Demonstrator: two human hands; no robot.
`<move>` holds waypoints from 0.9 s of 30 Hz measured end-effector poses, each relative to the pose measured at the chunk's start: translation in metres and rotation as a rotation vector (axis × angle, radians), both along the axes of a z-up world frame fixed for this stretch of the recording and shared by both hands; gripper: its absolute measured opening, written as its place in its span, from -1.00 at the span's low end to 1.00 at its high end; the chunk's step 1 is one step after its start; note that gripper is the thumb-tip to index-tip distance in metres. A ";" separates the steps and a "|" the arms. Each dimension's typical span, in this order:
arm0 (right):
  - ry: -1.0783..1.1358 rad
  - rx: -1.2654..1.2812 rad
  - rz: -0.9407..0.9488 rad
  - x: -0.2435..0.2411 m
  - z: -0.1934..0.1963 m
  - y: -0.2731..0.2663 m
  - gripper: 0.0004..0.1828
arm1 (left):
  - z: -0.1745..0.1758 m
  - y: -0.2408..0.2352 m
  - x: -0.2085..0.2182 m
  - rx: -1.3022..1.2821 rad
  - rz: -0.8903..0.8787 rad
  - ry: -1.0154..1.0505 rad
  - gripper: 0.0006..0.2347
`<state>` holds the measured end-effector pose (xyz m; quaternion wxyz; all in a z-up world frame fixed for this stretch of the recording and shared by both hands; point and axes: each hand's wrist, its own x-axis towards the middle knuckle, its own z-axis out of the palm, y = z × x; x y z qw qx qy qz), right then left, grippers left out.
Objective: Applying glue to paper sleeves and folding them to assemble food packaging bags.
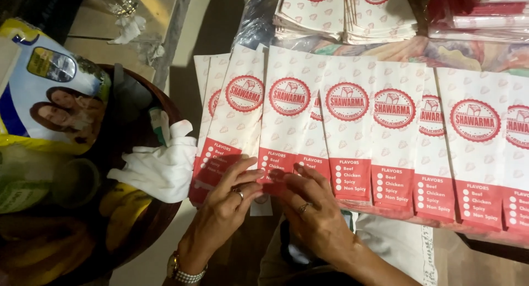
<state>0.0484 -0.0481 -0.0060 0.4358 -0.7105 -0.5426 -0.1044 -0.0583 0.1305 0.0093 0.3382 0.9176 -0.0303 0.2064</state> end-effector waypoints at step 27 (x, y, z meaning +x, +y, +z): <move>0.070 0.033 -0.049 0.004 0.007 0.017 -0.75 | -0.009 -0.012 0.020 -0.260 0.356 0.138 -0.74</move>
